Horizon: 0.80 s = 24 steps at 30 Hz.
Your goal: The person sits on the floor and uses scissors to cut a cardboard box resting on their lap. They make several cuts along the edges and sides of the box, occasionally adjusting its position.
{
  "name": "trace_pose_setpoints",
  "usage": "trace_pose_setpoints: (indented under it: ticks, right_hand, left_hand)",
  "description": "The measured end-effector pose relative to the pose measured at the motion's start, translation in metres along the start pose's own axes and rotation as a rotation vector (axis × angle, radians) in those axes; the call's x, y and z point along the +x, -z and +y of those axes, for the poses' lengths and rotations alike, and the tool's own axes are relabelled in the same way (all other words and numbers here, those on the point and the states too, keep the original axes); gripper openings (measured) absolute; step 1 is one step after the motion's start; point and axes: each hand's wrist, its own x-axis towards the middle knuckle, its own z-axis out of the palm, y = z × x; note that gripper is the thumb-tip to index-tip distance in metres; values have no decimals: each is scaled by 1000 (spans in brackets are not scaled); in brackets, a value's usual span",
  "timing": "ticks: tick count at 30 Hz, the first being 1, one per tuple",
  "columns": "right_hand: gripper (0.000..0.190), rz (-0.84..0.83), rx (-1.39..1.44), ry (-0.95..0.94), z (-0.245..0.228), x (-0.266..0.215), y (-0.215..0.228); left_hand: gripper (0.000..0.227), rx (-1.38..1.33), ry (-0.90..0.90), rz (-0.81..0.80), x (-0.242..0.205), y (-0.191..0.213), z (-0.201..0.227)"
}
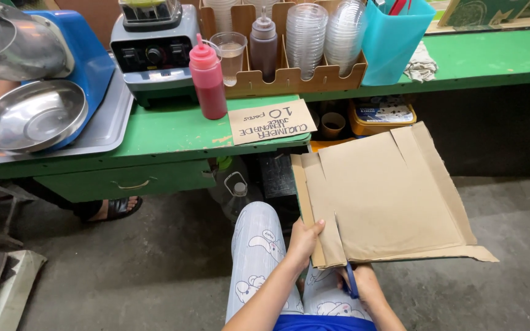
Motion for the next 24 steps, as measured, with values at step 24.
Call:
trace_pose_setpoints:
  ticks: [24]
  right_hand:
    - [21, 51, 184, -106, -15, -4, 7]
  left_hand:
    - [50, -17, -1, -11, 9, -11, -5]
